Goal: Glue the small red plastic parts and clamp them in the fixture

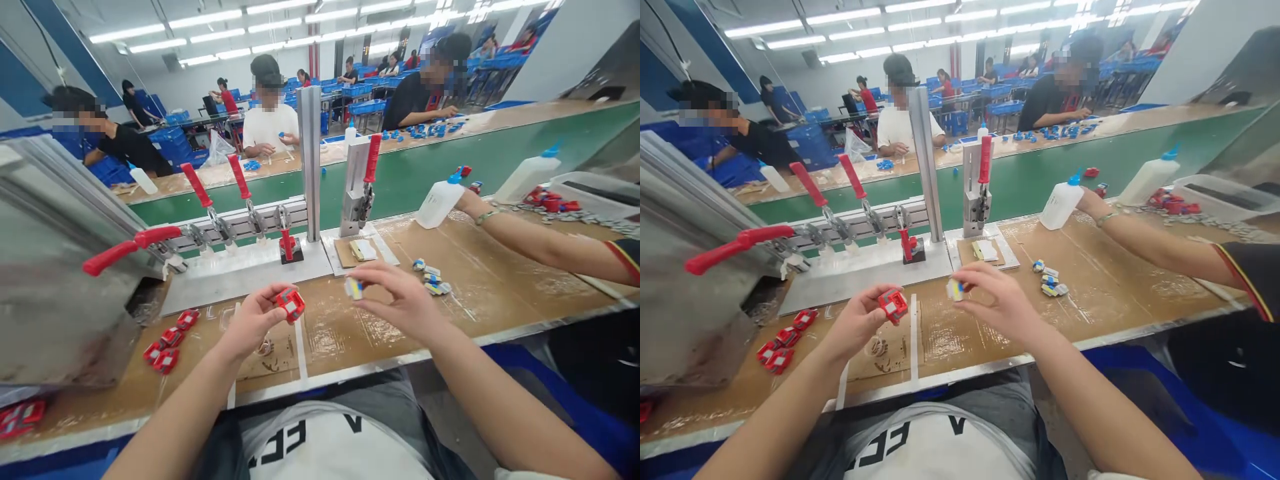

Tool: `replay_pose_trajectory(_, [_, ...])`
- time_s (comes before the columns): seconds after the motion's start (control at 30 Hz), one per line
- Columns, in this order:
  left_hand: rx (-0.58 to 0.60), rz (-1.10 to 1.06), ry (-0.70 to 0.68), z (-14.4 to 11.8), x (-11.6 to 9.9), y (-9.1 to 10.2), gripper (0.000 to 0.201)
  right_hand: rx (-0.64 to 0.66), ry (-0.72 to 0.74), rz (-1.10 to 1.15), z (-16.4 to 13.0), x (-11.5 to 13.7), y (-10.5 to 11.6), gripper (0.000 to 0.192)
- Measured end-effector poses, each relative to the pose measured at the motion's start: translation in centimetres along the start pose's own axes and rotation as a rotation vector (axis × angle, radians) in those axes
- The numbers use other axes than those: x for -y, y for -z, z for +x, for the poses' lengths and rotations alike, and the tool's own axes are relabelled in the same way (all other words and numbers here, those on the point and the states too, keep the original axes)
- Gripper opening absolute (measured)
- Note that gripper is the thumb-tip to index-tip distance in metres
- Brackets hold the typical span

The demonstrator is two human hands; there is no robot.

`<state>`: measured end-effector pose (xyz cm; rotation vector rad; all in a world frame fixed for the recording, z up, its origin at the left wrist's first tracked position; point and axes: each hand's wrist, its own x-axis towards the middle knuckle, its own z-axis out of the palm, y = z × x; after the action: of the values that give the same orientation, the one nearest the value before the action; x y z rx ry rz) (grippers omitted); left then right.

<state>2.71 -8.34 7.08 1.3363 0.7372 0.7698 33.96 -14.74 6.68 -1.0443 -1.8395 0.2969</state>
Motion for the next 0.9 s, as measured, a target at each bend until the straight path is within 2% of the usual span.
replay_pose_trajectory(0.07, [0.019, 0.019, 0.025, 0.2, -0.1, -0.8, 0.058, 0.076, 0.106, 0.070, 0.9, 2.5, -1.2, 0.035])
replay_pose_trajectory(0.17, [0.061, 0.059, 0.048, 0.4, -0.5, -1.7, 0.058, 0.138, 0.212, 0.108, 1.5, 3.7, -2.1, 0.037])
replay_pose_trajectory(0.33, [0.086, 0.071, 0.078, 0.6, -0.9, -2.7, 0.062, 0.188, 0.235, 0.087, 1.4, 3.2, -2.3, 0.036])
replay_pose_trajectory(0.47, [0.078, 0.085, 0.126, 0.9, -0.8, -3.1, 0.057, 0.185, 0.237, 0.032, 0.9, 2.4, -2.5, 0.035])
replay_pose_trajectory(0.7, [0.122, 0.128, 0.175, 2.5, -0.9, -4.0, 0.054, 0.098, 0.362, -0.023, 0.3, 0.2, -2.5, 0.041])
replay_pose_trajectory(0.9, [0.137, 0.167, 0.174, 3.5, -1.4, -4.8, 0.051, 0.044, 0.290, -0.028, -0.2, 0.2, -1.6, 0.041])
